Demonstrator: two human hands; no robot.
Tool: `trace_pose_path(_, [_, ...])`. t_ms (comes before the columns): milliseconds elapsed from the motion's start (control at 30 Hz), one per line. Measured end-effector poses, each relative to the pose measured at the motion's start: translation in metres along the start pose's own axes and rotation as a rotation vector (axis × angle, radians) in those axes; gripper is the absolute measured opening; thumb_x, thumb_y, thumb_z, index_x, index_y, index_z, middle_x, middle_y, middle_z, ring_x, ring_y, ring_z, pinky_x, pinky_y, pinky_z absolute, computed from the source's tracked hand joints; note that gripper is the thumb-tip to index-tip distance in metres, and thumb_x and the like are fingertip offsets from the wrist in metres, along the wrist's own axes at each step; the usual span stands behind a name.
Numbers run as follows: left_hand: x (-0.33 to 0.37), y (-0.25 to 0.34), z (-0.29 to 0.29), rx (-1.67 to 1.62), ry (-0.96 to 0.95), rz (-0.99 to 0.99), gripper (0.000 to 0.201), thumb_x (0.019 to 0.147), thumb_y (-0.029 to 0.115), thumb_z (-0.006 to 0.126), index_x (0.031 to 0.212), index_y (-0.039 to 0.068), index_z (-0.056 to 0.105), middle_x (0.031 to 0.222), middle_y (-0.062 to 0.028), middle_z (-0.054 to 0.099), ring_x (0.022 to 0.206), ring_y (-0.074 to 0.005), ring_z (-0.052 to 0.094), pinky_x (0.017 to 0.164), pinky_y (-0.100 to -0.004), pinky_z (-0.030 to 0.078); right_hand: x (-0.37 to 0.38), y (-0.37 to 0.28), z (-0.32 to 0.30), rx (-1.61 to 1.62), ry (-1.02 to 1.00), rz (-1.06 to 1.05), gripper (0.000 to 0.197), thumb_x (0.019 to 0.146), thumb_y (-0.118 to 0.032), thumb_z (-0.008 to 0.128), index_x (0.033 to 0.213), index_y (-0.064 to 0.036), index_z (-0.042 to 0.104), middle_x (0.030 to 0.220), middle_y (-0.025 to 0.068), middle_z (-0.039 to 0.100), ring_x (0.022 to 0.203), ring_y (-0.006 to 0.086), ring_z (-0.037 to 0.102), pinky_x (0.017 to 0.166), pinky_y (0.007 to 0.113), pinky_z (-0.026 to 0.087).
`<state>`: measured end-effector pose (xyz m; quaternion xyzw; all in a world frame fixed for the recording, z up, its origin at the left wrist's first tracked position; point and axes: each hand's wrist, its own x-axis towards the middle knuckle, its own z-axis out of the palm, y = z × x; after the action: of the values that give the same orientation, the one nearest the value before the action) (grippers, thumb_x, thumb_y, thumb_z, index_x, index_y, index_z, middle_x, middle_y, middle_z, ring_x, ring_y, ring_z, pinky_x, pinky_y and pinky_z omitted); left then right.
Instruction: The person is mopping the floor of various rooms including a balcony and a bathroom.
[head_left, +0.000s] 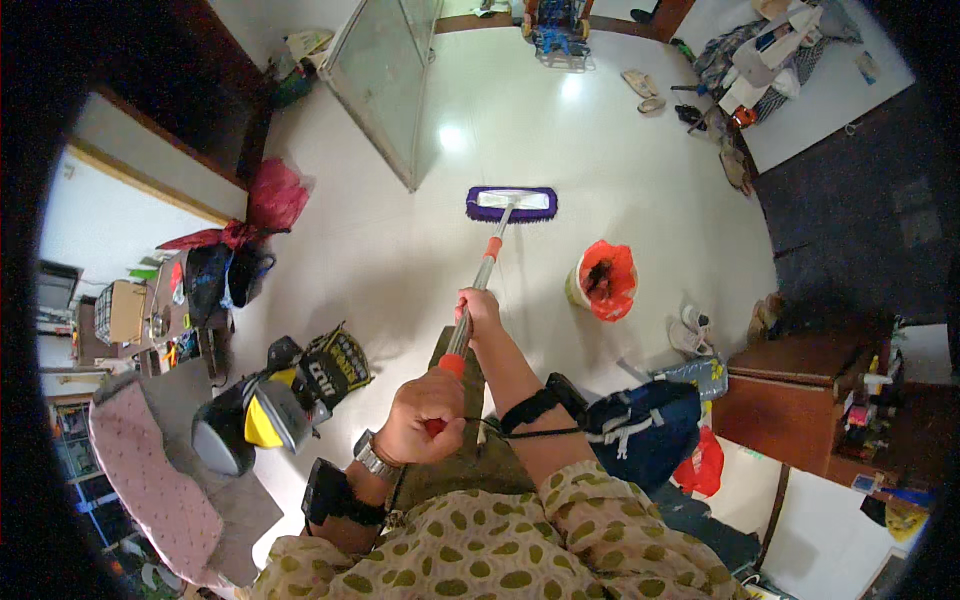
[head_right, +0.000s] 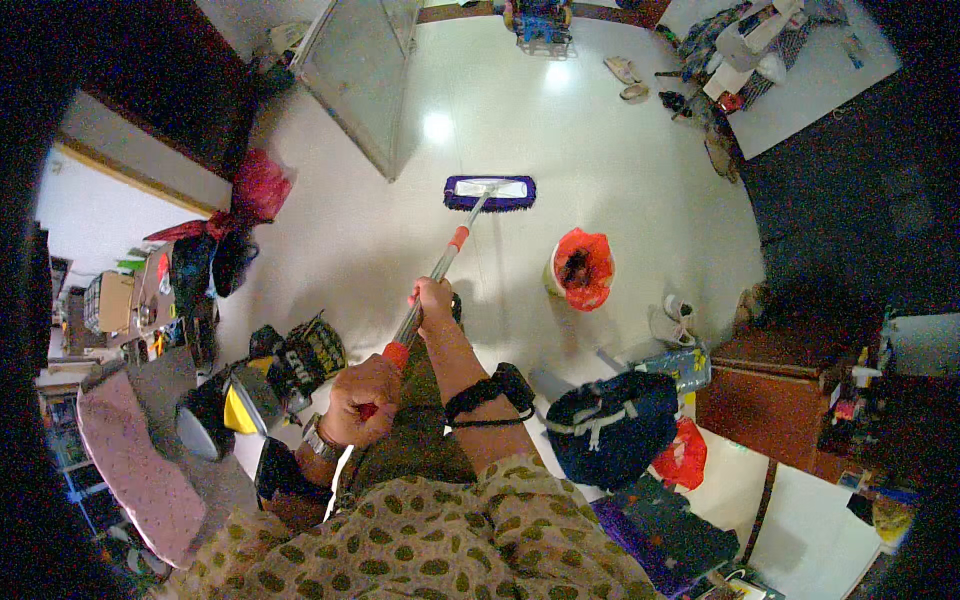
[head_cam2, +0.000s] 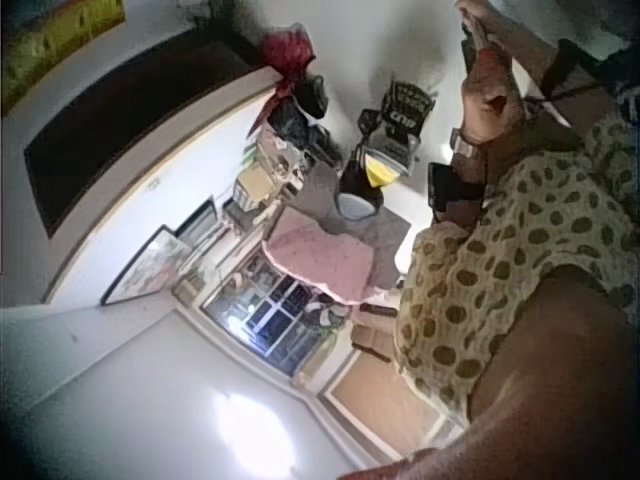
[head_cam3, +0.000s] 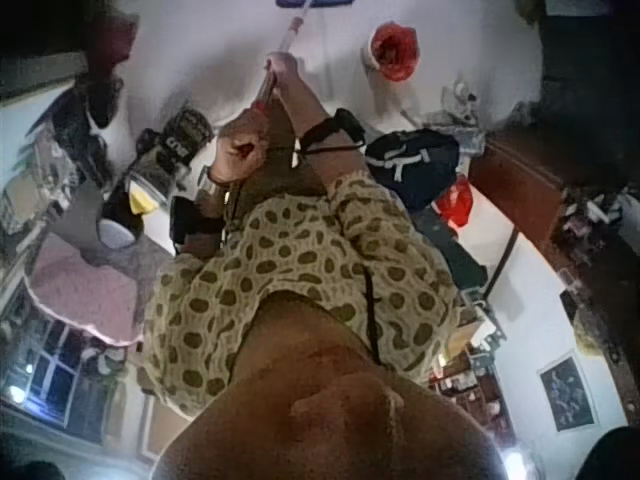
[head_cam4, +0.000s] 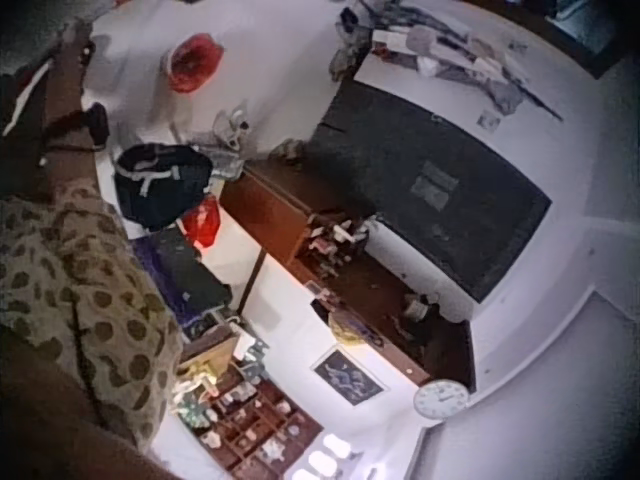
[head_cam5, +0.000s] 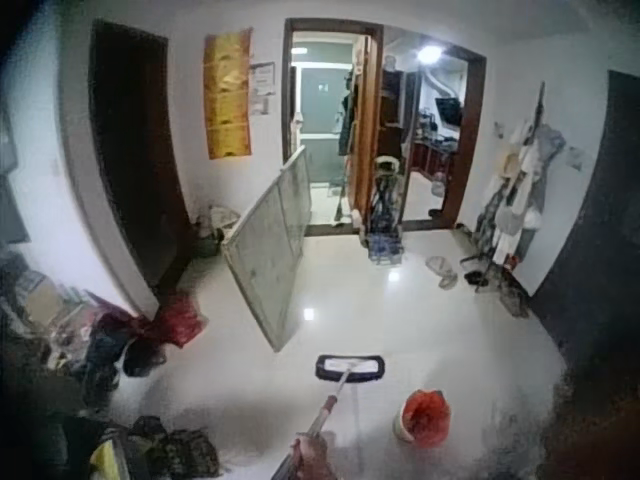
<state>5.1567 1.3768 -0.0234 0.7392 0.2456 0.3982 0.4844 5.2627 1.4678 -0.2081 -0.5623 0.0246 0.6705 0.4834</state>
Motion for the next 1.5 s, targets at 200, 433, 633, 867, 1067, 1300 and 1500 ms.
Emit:
trace_pose_path(200, [0.135, -0.053, -0.043, 0.014, -0.014, -0.028, 0.015, 0.057, -0.001, 0.052, 0.051, 0.004, 0.039, 0.053, -0.0074, 0.042, 0.051, -0.0243, 0.042, 0.052, -0.0321, 0.035, 0.09, -0.107, 0.046, -0.11, -0.008, -0.058, 0.009, 0.066, -0.008, 0.049, 0.062, -0.0047, 0.042, 0.05, 0.0048, 0.04, 0.039, 0.0149, 0.041, 0.037, 0.027, 0.033])
trace_pose_path(433, [0.271, -0.112, -0.079, 0.007, -0.014, -0.044, 0.015, 0.059, 0.001, 0.053, 0.052, 0.004, 0.04, 0.053, -0.008, 0.041, 0.052, -0.0244, 0.042, 0.051, -0.0324, 0.035, 0.181, -0.23, 0.097, -0.198, -0.032, -0.053, 0.009, 0.067, -0.009, 0.049, 0.061, -0.0043, 0.043, 0.048, 0.0047, 0.041, 0.039, 0.0147, 0.042, 0.036, 0.027, 0.034])
trace_pose_path(633, [0.384, -0.165, -0.102, 0.065, 0.05, -0.045, 0.015, 0.06, 0.003, 0.052, 0.054, 0.005, 0.039, 0.052, -0.0079, 0.039, 0.051, -0.0254, 0.041, 0.052, -0.0336, 0.035, 0.256, -0.326, 0.134, -0.288, -0.047, -0.078, 0.01, 0.066, -0.008, 0.049, 0.058, -0.004, 0.043, 0.047, 0.0053, 0.042, 0.039, 0.015, 0.042, 0.036, 0.028, 0.034])
trace_pose_path(867, [0.531, -0.219, -0.131, 0.165, 0.212, -0.05, 0.016, 0.059, 0.003, 0.051, 0.052, 0.005, 0.037, 0.052, -0.009, 0.037, 0.05, -0.0264, 0.04, 0.053, -0.0338, 0.035, 0.354, -0.449, 0.195, -0.448, -0.119, -0.077, 0.012, 0.063, -0.008, 0.052, 0.056, -0.0031, 0.043, 0.045, 0.0057, 0.042, 0.038, 0.0151, 0.043, 0.036, 0.027, 0.035])
trace_pose_path(1067, [0.659, -0.254, -0.18, 0.174, 0.298, -0.091, 0.012, 0.059, 0.003, 0.051, 0.053, 0.005, 0.041, 0.052, -0.0087, 0.037, 0.05, -0.0265, 0.04, 0.053, -0.034, 0.036, 0.421, -0.553, 0.266, -0.47, -0.329, 0.027, 0.01, 0.066, -0.007, 0.05, 0.062, -0.0044, 0.041, 0.049, 0.0048, 0.043, 0.039, 0.0144, 0.043, 0.036, 0.027, 0.036])
trace_pose_path(1300, [0.782, -0.329, -0.282, 0.003, 0.145, 0.024, 0.011, 0.058, 0.005, 0.051, 0.054, 0.005, 0.041, 0.053, -0.0086, 0.036, 0.05, -0.0272, 0.037, 0.049, -0.0354, 0.031, 0.52, -0.639, 0.364, -0.421, -0.291, 0.017, 0.012, 0.067, -0.01, 0.049, 0.058, -0.0061, 0.043, 0.048, 0.0036, 0.042, 0.039, 0.0151, 0.042, 0.038, 0.028, 0.036])
trace_pose_path(1500, [0.899, -0.39, -0.359, 0.074, 0.154, 0.067, 0.015, 0.057, 0.006, 0.053, 0.052, 0.006, 0.038, 0.052, -0.0086, 0.035, 0.05, -0.0271, 0.037, 0.049, -0.0339, 0.032, 0.619, -0.718, 0.455, -0.422, -0.337, 0.085, 0.013, 0.069, -0.01, 0.047, 0.058, -0.0076, 0.04, 0.046, 0.0027, 0.042, 0.037, 0.0123, 0.04, 0.036, 0.026, 0.035])
